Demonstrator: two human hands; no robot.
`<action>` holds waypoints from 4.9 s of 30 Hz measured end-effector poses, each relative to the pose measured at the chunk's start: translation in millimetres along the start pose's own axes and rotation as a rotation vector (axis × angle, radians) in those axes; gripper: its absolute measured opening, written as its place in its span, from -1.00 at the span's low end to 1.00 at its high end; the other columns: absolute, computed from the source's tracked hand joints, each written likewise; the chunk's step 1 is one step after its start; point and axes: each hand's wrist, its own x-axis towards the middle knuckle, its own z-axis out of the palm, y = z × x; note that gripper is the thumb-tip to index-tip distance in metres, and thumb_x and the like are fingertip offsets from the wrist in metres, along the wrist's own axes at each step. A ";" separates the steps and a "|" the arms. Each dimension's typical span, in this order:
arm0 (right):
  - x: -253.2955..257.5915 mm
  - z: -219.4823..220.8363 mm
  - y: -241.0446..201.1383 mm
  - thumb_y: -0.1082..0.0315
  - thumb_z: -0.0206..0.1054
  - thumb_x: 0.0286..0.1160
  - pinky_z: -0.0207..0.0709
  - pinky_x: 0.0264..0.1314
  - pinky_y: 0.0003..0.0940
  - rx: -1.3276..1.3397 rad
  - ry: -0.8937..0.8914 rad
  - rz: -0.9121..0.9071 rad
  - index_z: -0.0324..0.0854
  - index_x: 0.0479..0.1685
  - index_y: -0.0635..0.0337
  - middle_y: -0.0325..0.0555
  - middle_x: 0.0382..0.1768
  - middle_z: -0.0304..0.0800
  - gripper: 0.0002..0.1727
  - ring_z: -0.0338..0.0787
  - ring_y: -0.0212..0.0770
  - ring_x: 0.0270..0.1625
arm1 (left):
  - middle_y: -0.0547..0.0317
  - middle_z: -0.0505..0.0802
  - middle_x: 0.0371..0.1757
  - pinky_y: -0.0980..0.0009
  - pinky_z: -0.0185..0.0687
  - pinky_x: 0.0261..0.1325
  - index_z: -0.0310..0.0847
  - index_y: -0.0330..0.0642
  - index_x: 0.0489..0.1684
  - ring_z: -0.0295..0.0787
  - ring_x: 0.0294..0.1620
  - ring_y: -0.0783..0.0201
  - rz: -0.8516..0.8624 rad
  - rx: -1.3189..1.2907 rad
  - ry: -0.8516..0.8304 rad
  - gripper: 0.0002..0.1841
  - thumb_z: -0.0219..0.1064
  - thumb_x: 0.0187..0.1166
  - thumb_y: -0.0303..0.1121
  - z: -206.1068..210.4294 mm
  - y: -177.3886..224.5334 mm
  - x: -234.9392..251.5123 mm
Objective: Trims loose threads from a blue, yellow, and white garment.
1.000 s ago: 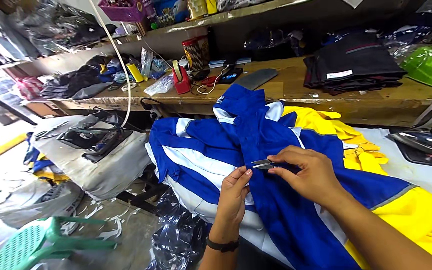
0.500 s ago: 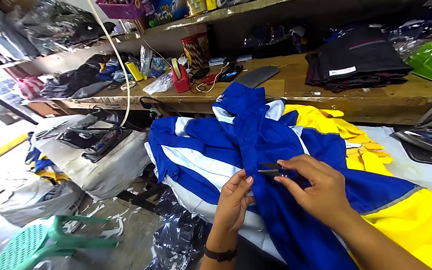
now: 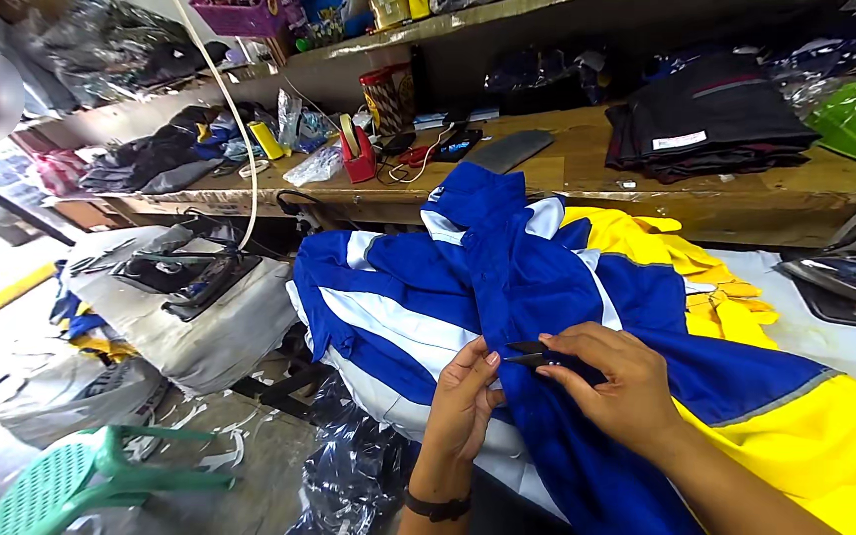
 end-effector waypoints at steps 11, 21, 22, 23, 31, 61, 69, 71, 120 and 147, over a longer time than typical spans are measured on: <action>6.6 0.4 4.6 0.06 0.34 0.62 0.63 -0.08 -0.29 0.048 -0.019 0.032 0.92 -0.13 -0.04 -0.28 -0.14 0.94 -0.72 0.85 -0.35 -0.08 | 0.01 0.89 -0.01 0.34 0.88 -0.08 0.58 -0.38 0.22 0.92 -0.11 0.26 0.007 0.065 0.013 -0.73 0.07 0.68 -0.65 1.8 0.3 -0.8; -2.2 -19.7 -26.2 0.06 0.05 0.84 0.19 -0.51 -0.79 0.792 -0.257 0.433 0.70 0.06 0.09 -0.58 -0.48 0.48 -0.63 0.35 -0.71 -0.53 | 0.12 0.89 -0.29 0.48 0.80 -0.14 0.70 -0.38 -0.17 0.86 -0.28 0.40 0.217 0.348 0.132 -0.93 0.30 0.57 -0.60 10.8 -17.4 3.4; -5.0 -18.7 -29.2 0.01 -0.05 0.88 0.14 -0.54 -0.79 0.897 -0.318 0.485 0.69 -0.02 0.03 -0.60 -0.51 0.40 -0.58 0.29 -0.71 -0.57 | 0.13 0.89 -0.31 0.49 0.79 -0.12 0.70 -0.37 -0.19 0.85 -0.29 0.42 0.255 0.377 0.142 -0.94 0.32 0.56 -0.60 11.0 -20.2 4.4; -7.2 -17.2 -32.6 -0.04 -0.10 0.89 0.12 -0.57 -0.78 1.007 -0.373 0.547 0.64 -0.11 -0.03 -0.59 -0.54 0.35 -0.55 0.26 -0.70 -0.60 | 0.14 0.88 -0.31 0.48 0.79 -0.07 0.68 -0.37 -0.18 0.84 -0.27 0.42 0.279 0.391 0.145 -0.94 0.30 0.57 -0.60 11.4 -21.7 5.0; -20.6 5.8 -36.7 -0.10 0.03 0.83 0.36 -0.66 -0.73 1.457 -0.407 0.751 0.51 -0.34 -0.05 -0.46 -0.61 0.45 -0.57 0.44 -0.60 -0.69 | 0.13 0.89 -0.25 0.49 0.78 0.00 0.71 -0.41 -0.12 0.85 -0.20 0.42 0.253 0.359 0.142 -0.90 0.28 0.60 -0.59 14.1 -23.5 6.3; -37.5 -7.7 -34.8 -0.19 0.06 0.79 0.10 -0.79 -0.79 1.530 -0.513 0.806 0.52 -0.47 -0.06 -0.54 -0.74 0.24 -0.49 0.23 -0.68 -0.80 | 0.17 0.85 -0.18 0.55 0.72 0.06 0.86 -0.33 -0.29 0.78 -0.09 0.45 0.469 0.475 0.029 -0.89 0.40 0.53 -0.52 8.8 -33.9 -11.5; -38.4 -7.8 -33.8 -0.19 0.07 0.78 0.13 -0.79 -0.79 1.555 -0.513 0.806 0.52 -0.46 -0.05 -0.54 -0.73 0.25 -0.49 0.25 -0.68 -0.80 | 0.18 0.85 -0.17 0.55 0.72 0.07 0.86 -0.32 -0.29 0.78 -0.08 0.45 0.481 0.469 0.028 -0.89 0.41 0.54 -0.51 9.0 -35.1 -10.7; -37.9 -7.7 -34.2 -0.19 0.07 0.78 0.12 -0.79 -0.79 1.540 -0.506 0.809 0.52 -0.47 -0.07 -0.55 -0.74 0.24 -0.49 0.24 -0.68 -0.80 | 0.18 0.85 -0.16 0.55 0.73 0.07 0.86 -0.32 -0.28 0.78 -0.07 0.45 0.487 0.491 0.030 -0.89 0.40 0.55 -0.51 9.0 -34.6 -10.6; -28.1 2.2 -34.1 -0.05 0.16 0.76 0.10 -0.82 -0.77 1.269 -0.356 0.710 0.46 -0.70 -0.15 -0.58 -0.80 0.25 -0.49 0.23 -0.70 -0.82 | 0.32 0.74 -0.33 0.66 0.63 -0.10 0.79 -0.24 -0.38 0.66 -0.24 0.55 0.683 0.537 0.069 -0.85 0.41 0.57 -0.40 19.1 -52.5 -8.9; -30.4 13.6 -29.8 -0.04 0.08 0.82 0.03 -0.76 -0.77 1.300 -0.355 0.661 0.40 -0.73 -0.14 -0.57 -0.77 0.22 -0.45 0.19 -0.70 -0.78 | 0.27 0.77 -0.31 0.58 0.62 -0.04 0.82 -0.24 -0.40 0.66 -0.22 0.50 0.512 0.343 0.117 -0.85 0.42 0.56 -0.40 21.5 -54.6 -13.7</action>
